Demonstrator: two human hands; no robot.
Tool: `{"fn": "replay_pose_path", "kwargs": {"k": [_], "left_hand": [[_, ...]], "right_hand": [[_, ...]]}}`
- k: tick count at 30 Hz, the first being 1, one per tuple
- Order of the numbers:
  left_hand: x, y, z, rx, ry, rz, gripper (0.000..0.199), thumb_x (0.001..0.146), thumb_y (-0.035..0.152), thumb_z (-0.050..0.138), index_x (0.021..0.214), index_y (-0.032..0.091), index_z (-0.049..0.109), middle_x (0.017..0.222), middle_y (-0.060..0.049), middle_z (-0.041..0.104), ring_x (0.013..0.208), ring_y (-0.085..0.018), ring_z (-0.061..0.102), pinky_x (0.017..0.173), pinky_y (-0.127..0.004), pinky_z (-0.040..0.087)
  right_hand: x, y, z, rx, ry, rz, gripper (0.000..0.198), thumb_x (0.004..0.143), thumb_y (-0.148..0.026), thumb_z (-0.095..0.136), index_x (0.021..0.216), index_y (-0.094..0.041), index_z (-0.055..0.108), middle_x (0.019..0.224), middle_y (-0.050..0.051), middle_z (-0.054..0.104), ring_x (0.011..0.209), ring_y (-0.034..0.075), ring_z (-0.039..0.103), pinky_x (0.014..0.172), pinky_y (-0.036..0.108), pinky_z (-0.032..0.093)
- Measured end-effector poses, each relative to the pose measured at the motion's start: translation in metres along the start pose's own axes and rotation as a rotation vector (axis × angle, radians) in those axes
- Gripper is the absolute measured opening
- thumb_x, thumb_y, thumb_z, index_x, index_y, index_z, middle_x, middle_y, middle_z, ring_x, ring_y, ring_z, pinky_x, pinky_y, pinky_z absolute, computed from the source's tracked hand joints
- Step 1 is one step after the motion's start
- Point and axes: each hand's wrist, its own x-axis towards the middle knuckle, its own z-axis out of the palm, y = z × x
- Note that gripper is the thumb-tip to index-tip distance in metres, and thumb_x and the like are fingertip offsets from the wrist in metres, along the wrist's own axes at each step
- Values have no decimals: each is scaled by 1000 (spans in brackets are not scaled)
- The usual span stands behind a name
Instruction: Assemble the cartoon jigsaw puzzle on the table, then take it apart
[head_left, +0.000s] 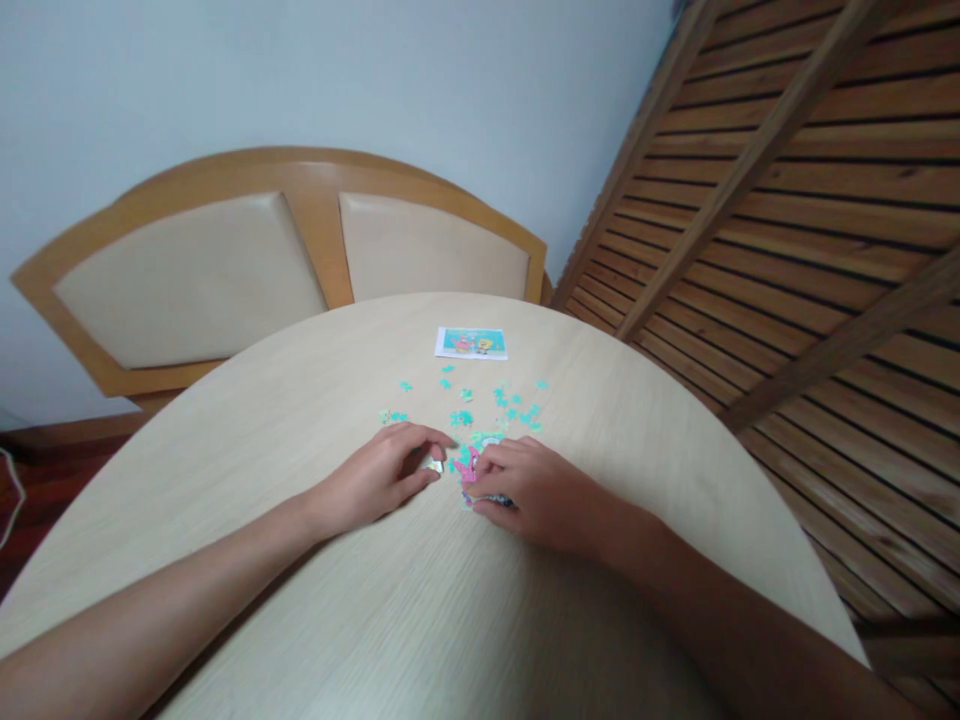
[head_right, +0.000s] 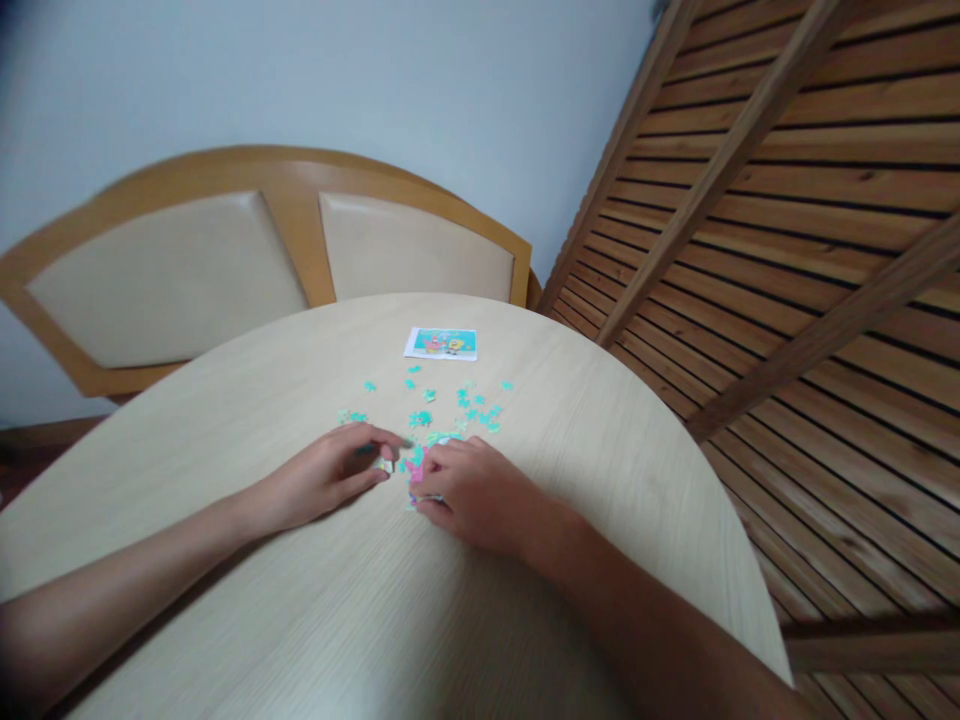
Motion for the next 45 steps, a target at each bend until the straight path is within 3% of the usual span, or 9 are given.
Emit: {"fn": "replay_pose_path", "kwargs": {"k": [5,11,18,21,24,30,37,45], "left_hand": [[-1,10,6,-127,-17,21,24,95,23,55,118,22,61,110,-5,70,100,-20,65,91,-35,51],[-2,18,10,-224,90,-23,26,95,25,59,121,21,60,102,-5,70,89,-16,66,84,-32,54],[-4,26,23,-440,154,-28,45,91,29,67,131,19,49,122,-11,63,81,-13,67,83,-34,58],[-4,26,26,-399,175,2,48,91,31,68,134,21,47,124,-10,62,84,-15,68,85,-35,58],[-5,23,24,-249,167,48,47,92,30,67,134,22,46,123,-10,64,99,-19,67,94,-38,56],[-5,20,17,17,25,139,39,91,30,68,126,23,52,123,-9,66,115,-25,63,101,-44,51],[-2,24,14,23,-74,221,26,94,27,65,118,23,58,123,-7,67,117,-23,61,105,-42,48],[-1,25,14,53,-80,252,17,97,26,60,112,23,65,122,-8,67,117,-23,61,104,-42,49]], "right_hand": [[1,-1,-1,24,9,12,17,92,-30,69,104,-19,73,104,6,71,97,22,64,83,35,39],[4,-1,2,36,87,49,13,96,-29,63,100,-19,70,97,5,73,94,22,65,83,35,39],[8,-13,3,260,231,121,18,94,-24,65,111,-19,63,106,4,74,91,18,66,85,31,42],[9,-14,2,306,229,117,16,94,-18,61,109,-21,66,107,3,75,91,17,67,86,31,43],[9,-11,0,301,249,130,18,94,-16,59,107,-21,72,103,4,76,94,18,68,87,31,44],[6,-4,-11,324,164,336,18,92,-20,62,96,-21,79,91,3,79,83,17,70,76,28,47],[3,-3,-17,395,39,415,22,94,-26,60,94,-22,81,86,2,80,74,16,69,67,26,45],[0,-4,-20,153,-17,394,19,90,-28,65,101,-23,80,94,5,80,85,21,71,74,30,46]]}}
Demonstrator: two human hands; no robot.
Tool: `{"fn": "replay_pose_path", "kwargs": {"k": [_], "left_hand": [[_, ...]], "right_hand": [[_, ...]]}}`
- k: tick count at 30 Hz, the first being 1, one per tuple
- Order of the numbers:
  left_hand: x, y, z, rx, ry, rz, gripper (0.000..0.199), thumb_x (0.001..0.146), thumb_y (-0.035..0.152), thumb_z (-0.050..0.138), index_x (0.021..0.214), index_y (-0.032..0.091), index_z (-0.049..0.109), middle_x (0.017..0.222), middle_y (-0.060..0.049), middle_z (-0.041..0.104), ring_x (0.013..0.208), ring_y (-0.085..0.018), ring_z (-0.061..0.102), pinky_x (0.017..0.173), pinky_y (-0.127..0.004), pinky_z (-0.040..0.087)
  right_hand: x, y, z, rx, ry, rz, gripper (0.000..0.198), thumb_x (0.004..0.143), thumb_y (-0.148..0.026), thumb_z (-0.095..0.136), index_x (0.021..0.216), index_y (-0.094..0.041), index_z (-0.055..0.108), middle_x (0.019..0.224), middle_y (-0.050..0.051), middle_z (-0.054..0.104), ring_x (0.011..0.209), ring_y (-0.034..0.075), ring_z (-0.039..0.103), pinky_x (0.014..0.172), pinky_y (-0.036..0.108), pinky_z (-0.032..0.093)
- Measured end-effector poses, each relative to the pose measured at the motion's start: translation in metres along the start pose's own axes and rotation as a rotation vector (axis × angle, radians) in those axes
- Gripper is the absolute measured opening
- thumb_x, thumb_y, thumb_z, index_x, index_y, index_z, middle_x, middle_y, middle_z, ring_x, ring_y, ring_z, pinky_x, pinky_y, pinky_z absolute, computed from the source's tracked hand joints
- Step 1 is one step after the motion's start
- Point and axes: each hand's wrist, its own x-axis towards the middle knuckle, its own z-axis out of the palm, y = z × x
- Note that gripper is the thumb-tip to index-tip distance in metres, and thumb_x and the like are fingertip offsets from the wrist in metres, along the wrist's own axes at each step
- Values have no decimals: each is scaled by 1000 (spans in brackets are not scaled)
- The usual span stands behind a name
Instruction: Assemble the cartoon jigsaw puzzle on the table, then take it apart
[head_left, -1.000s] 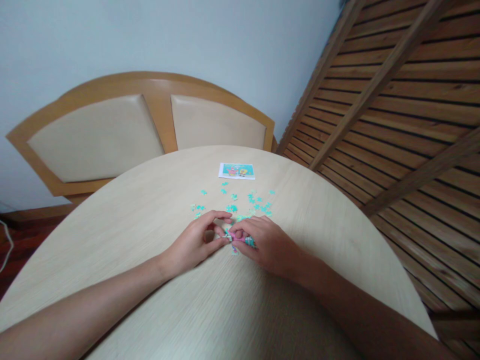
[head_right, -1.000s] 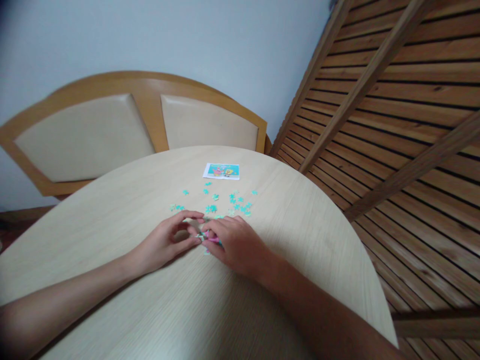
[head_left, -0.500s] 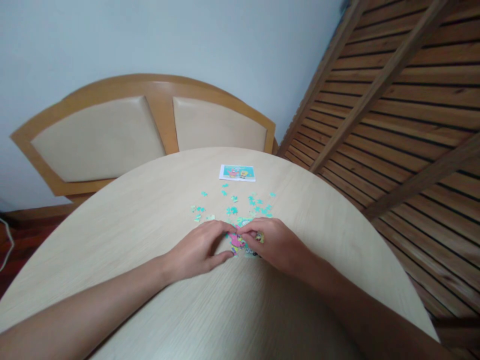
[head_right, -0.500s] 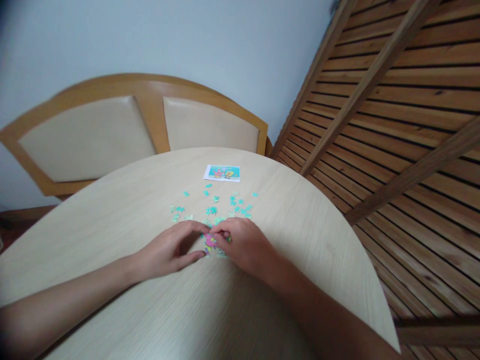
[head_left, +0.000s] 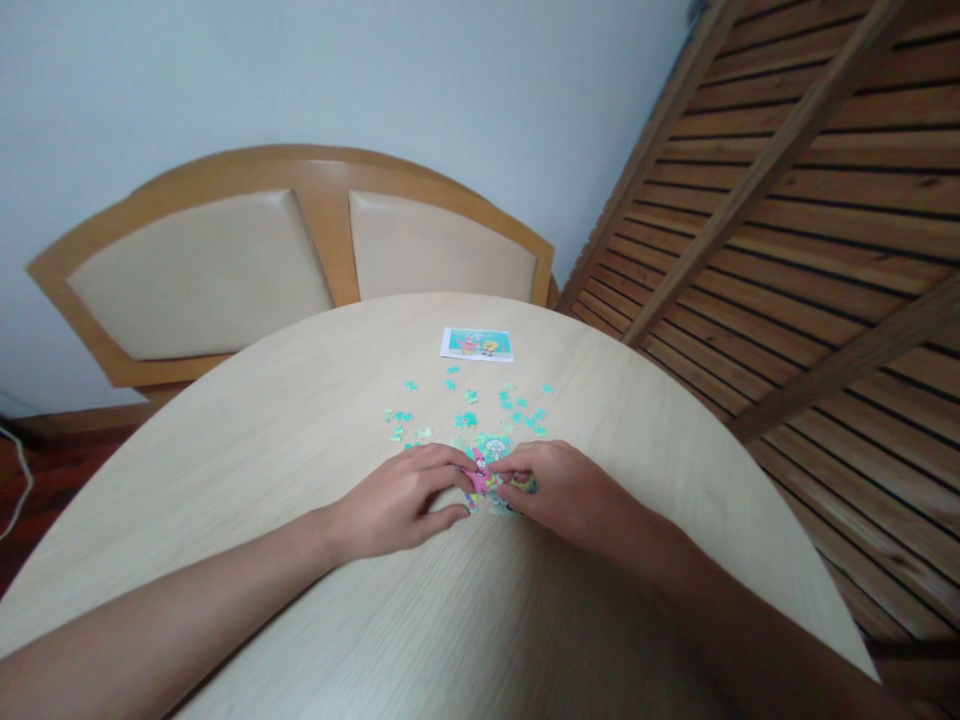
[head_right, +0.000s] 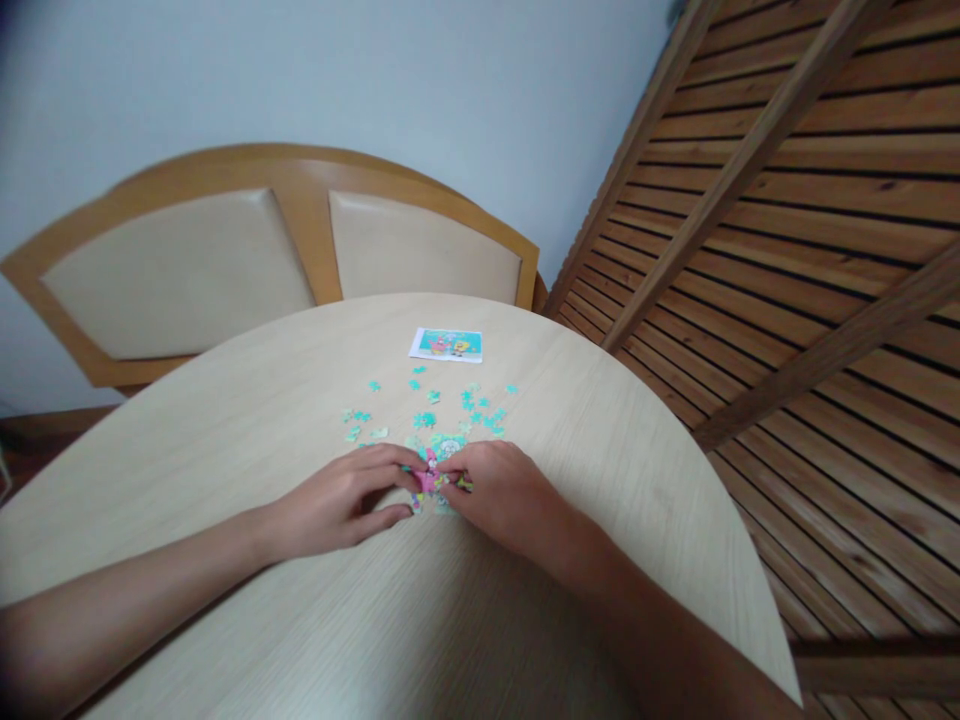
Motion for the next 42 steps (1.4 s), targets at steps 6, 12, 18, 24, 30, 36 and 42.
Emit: {"fn": "replay_pose_path", "kwargs": {"k": [6,12,18,24,30,36,42], "left_hand": [[-1,1,0,23,-4,-5,16,97,27,58,111,22,65,122,-9,66,118,-24,61,103,-42,50],[0,2,-1,25,-8,-4,17,98,26,57,112,23,65,122,-8,66,117,-23,61,103,-41,50],[0,2,-1,17,6,0,17,98,27,57,112,23,65,122,-7,67,117,-22,62,103,-40,50],[-1,1,0,20,12,2,16,97,25,58,112,23,64,122,-6,67,117,-22,61,103,-39,50],[-1,1,0,10,4,3,15,98,25,57,111,23,64,123,-7,66,119,-22,60,105,-40,49],[-1,1,-1,22,-10,2,15,98,25,57,111,22,62,123,-7,66,119,-22,60,104,-40,49],[0,0,0,22,2,7,15,97,24,58,111,22,63,122,-7,67,117,-22,61,103,-39,49]], "right_hand": [[-1,1,1,-64,-10,50,14,88,-31,72,96,-23,79,93,3,78,90,22,70,81,33,44],[-2,0,1,-65,-24,-6,15,87,-29,74,100,-26,79,97,3,75,96,22,68,84,35,42],[-2,2,4,-44,-10,-42,15,87,-27,73,101,-25,78,98,3,74,97,21,67,85,34,42],[-3,-1,3,-29,-41,-63,15,89,-28,73,103,-24,76,101,3,73,99,21,65,85,34,40],[-1,-1,10,-83,5,-107,17,87,-33,76,96,-19,71,98,4,72,97,22,65,84,35,38],[-2,-3,12,-154,28,-162,20,88,-38,75,93,-19,70,93,4,72,94,23,64,80,35,35],[-2,-5,12,-208,43,-183,22,89,-40,74,93,-19,71,92,5,71,93,23,63,79,35,33]]}}
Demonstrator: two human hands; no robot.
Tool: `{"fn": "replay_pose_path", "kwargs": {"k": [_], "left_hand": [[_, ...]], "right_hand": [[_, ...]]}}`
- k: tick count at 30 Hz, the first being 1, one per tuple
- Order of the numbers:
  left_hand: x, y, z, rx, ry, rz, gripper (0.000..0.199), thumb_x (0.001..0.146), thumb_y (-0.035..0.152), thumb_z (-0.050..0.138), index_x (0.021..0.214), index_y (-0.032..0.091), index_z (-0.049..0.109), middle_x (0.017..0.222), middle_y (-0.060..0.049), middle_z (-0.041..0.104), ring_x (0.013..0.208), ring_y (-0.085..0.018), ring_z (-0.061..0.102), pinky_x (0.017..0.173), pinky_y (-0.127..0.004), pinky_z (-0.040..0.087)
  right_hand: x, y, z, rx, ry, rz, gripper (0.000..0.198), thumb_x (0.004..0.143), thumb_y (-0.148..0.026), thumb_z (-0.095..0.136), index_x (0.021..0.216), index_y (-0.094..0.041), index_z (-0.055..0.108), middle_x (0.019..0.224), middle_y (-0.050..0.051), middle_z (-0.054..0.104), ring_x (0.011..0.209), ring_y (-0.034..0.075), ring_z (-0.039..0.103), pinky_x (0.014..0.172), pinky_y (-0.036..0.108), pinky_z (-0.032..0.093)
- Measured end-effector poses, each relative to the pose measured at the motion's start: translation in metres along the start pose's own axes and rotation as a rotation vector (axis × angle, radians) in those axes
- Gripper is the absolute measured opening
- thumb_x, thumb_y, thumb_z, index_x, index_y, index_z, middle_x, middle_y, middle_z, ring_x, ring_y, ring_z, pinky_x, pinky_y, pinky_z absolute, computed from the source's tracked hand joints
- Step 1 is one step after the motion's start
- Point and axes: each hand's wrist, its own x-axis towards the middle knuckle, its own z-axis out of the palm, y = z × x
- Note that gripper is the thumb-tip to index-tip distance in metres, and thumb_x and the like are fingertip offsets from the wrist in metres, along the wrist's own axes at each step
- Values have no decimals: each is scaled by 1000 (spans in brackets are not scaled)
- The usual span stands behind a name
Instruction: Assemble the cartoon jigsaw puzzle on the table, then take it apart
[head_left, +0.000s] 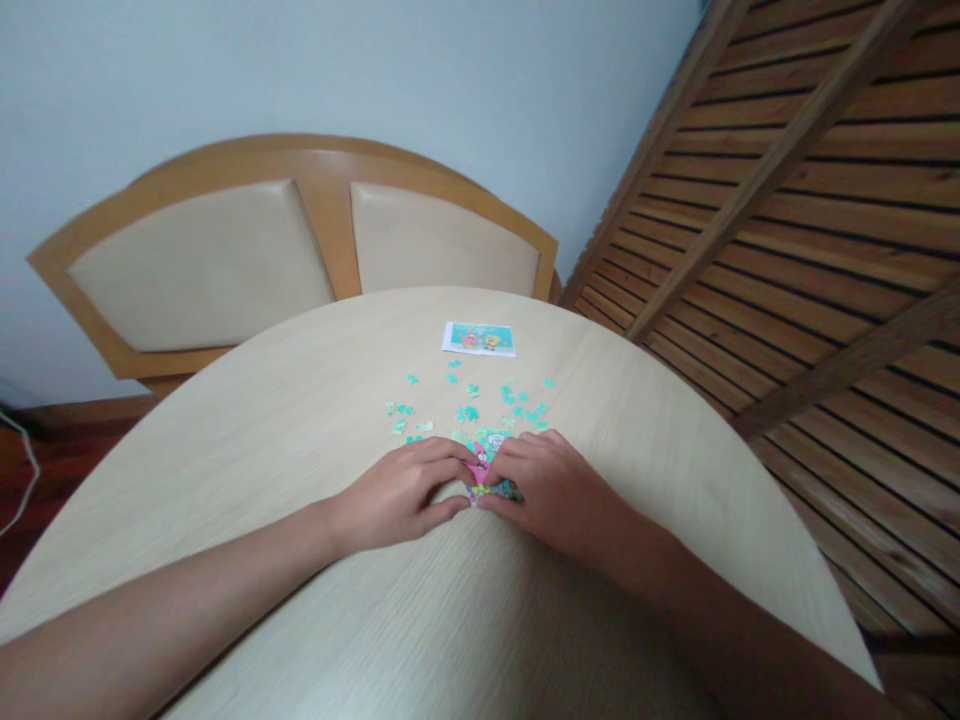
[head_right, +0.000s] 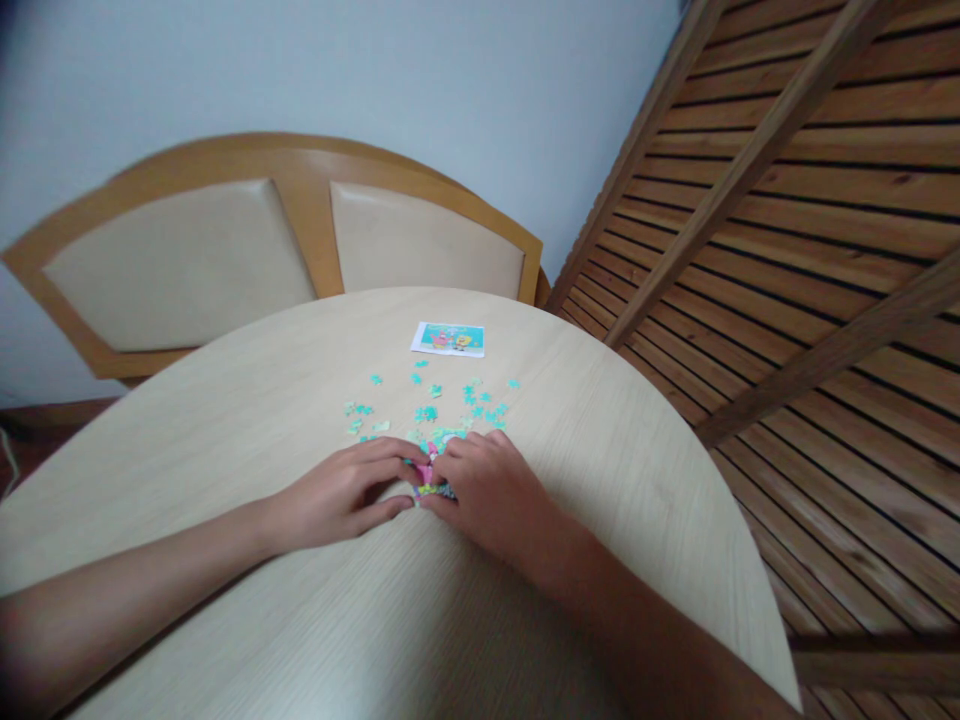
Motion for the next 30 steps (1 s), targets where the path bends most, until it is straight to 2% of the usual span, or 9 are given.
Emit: {"fn": "replay_pose_path", "kwargs": {"k": [9,12,16,20,23,26,30], "left_hand": [[-1,1,0,13,6,0,13,98,26,58,109,21,62,121,-7,67,117,-22,60,103,-40,49],[-1,1,0,11,3,3,14,98,27,57,110,21,62,122,-7,66,117,-22,61,103,-40,49],[-1,0,1,20,3,7,15,98,26,58,112,22,63,122,-7,66,117,-22,60,103,-40,50],[-2,1,-1,68,-16,50,26,99,28,55,124,23,61,125,-9,65,118,-23,60,103,-42,51],[-3,1,-4,163,-70,104,33,101,34,53,131,24,59,129,-11,61,122,-27,58,104,-45,51],[-4,2,-6,238,-114,169,35,103,37,50,133,23,59,134,-14,57,126,-28,55,107,-47,49],[-5,2,-5,276,-108,205,35,103,38,49,132,22,60,136,-14,57,126,-29,56,108,-48,49]], "right_hand": [[-3,-8,-2,-86,3,-27,25,85,-42,78,93,-19,72,92,4,72,92,24,63,79,37,33],[-3,0,-7,-53,8,-9,22,89,-43,73,93,-21,73,92,3,73,93,23,64,79,36,33],[0,19,-18,-18,5,83,16,95,-36,66,92,-23,75,94,1,75,94,21,67,79,35,35],[1,29,-22,19,-60,52,13,94,-34,68,92,-23,75,96,0,77,96,21,68,81,35,36],[1,28,-21,33,-57,56,12,94,-33,68,93,-24,75,98,-1,77,97,20,68,83,35,37],[2,27,-19,35,-50,64,13,94,-34,67,93,-24,75,97,-1,77,97,21,68,82,35,37],[2,28,-19,27,-63,53,14,95,-34,66,92,-23,75,96,0,77,96,21,68,83,35,39]]}}
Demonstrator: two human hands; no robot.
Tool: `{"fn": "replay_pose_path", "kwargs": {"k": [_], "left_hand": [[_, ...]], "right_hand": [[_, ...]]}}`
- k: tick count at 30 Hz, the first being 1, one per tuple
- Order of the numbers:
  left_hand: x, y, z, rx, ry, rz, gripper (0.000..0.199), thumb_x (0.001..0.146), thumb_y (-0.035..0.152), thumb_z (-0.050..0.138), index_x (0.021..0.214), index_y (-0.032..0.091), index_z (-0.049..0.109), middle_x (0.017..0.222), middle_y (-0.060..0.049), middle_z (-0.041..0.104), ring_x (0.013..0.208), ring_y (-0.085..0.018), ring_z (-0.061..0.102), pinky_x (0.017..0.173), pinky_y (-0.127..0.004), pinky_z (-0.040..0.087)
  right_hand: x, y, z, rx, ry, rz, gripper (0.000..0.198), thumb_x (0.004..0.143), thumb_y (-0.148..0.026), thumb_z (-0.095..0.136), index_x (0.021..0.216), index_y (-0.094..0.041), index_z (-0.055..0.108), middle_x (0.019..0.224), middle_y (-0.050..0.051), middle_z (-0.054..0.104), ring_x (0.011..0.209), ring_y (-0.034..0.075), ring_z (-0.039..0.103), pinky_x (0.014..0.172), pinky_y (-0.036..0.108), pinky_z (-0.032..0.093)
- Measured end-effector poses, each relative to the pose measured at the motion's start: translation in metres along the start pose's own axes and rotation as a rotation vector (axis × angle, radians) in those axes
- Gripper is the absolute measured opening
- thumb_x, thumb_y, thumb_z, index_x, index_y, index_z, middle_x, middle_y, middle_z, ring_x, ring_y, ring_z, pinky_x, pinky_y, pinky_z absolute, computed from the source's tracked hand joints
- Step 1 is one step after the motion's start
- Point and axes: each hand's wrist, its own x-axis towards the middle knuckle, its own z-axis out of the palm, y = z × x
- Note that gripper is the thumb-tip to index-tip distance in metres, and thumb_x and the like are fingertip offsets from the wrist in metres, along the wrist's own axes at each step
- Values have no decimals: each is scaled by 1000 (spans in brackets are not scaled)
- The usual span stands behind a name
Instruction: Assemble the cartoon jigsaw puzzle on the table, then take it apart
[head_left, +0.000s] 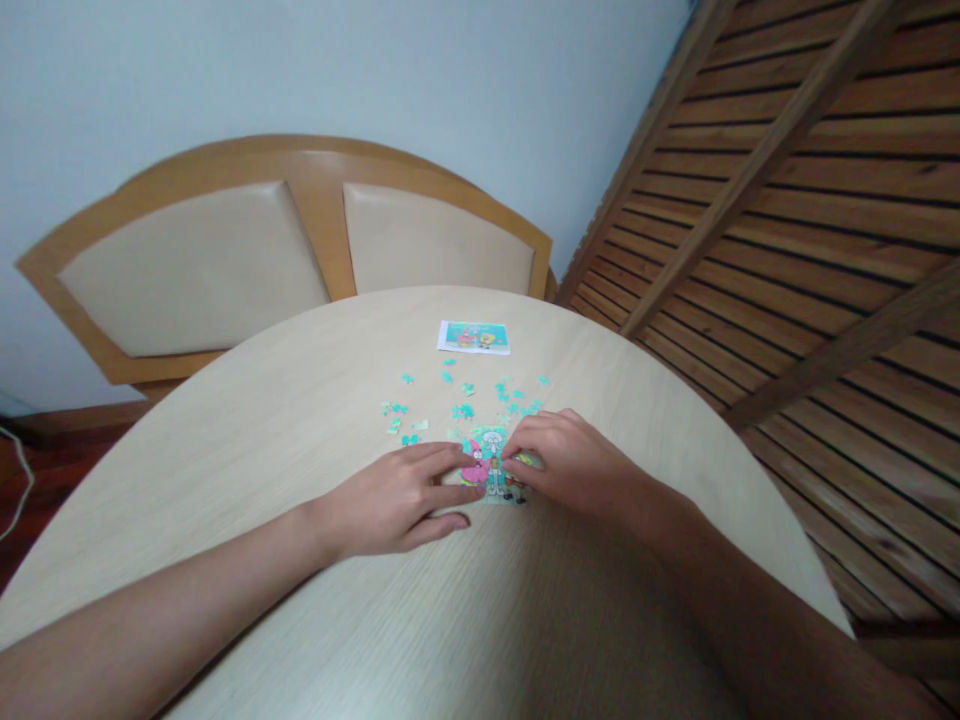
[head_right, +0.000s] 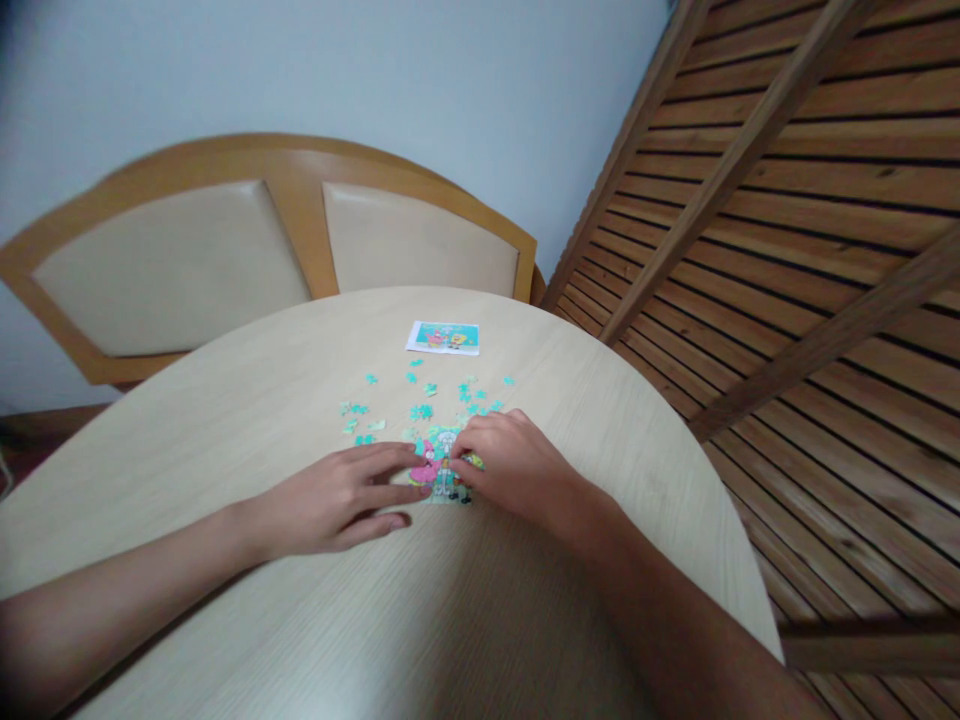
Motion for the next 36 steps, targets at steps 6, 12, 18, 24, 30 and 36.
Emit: {"fn": "replay_pose_path", "kwargs": {"k": [6,12,18,24,30,36], "left_hand": [[0,0,2,27,12,-7,36,103,38,51,132,21,61,135,-14,59,125,-29,58,108,-49,50],[2,3,-2,41,-11,-34,38,102,43,51,131,21,61,130,-14,60,122,-30,59,102,-49,53],[3,7,-4,71,-19,-30,41,102,47,51,131,20,60,134,-15,60,129,-33,55,105,-53,51],[3,7,-2,69,-23,-5,42,101,49,51,130,19,59,135,-15,62,127,-31,57,106,-52,50],[3,8,-3,76,-22,9,42,101,48,51,130,19,60,133,-15,63,125,-31,58,104,-51,51],[3,7,-1,96,-29,6,40,102,45,49,130,19,60,132,-14,63,125,-30,58,106,-49,51]], "right_hand": [[-2,6,-2,-16,-16,18,12,94,-27,65,96,-22,76,104,4,73,103,23,65,90,37,44],[-3,18,2,58,-22,-32,19,94,-32,64,106,-23,77,112,5,73,106,24,64,97,38,46],[-4,32,0,37,77,135,21,95,-28,59,103,-21,76,108,6,75,103,24,67,92,38,49],[0,54,13,28,270,245,25,97,-27,54,111,-19,73,111,9,72,106,25,64,97,40,49],[4,48,29,0,227,40,32,101,-31,51,127,-27,70,133,10,61,124,27,52,106,47,42],[3,52,24,21,207,85,22,94,-34,63,110,-25,75,127,9,64,122,29,52,106,49,39]]}}
